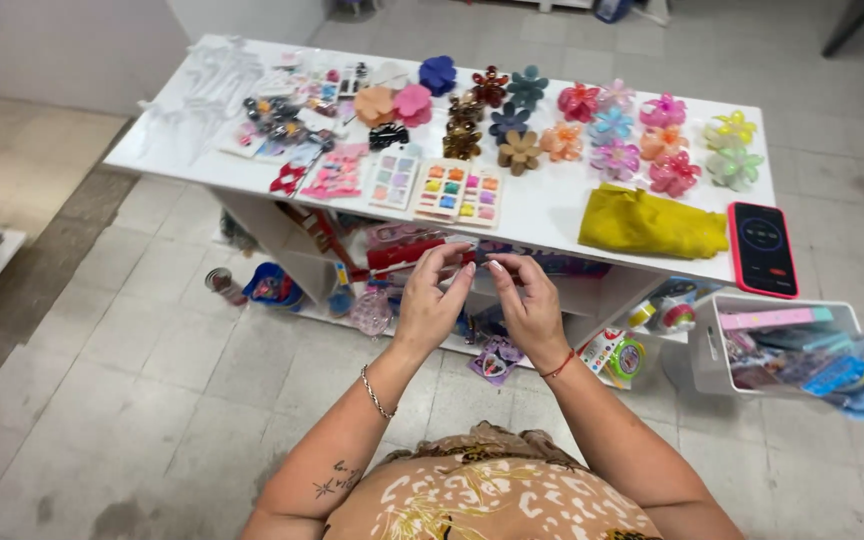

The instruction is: Organizing and hanging hair accessories on a display wall

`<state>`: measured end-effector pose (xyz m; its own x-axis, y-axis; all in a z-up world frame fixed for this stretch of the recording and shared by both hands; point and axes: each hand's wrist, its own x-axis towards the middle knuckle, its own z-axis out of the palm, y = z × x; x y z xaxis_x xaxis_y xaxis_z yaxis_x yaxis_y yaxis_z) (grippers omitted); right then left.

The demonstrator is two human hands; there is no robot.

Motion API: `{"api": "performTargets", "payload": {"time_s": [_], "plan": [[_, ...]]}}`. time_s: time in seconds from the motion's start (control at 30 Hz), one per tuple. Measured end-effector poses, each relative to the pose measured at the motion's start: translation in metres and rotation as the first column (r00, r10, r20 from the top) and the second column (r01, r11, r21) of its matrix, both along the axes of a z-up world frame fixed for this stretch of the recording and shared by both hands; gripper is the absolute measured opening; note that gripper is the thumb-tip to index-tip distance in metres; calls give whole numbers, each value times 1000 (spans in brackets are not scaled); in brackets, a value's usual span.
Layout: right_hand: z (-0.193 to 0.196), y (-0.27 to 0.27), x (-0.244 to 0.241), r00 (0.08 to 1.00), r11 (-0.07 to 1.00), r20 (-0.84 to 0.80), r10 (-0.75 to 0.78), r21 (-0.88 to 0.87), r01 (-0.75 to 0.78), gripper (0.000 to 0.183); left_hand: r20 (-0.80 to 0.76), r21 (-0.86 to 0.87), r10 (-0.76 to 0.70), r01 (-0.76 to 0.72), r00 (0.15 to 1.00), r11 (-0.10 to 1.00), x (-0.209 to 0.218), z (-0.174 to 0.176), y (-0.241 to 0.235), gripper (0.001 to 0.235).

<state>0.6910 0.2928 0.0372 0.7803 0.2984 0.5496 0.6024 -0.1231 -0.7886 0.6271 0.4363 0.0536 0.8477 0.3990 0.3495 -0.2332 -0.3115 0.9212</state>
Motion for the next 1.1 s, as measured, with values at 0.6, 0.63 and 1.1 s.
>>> {"api": "performTargets", "payload": {"time_s": [0.6, 0.63, 1.1], "plan": [[-4, -139, 154, 942, 941, 9, -335, -53, 335, 22, 0, -28, -415, 414, 910, 910, 211, -9, -127, 34], [0, -151, 167, 942, 941, 18, -335, -53, 336, 22, 8, -28, -415, 415, 910, 910, 224, -10, -139, 34], [-30, -289, 343, 928, 894, -11, -372, -274, 355, 24, -210, 4, -389, 398, 897, 917, 384, -36, -270, 47]]}}
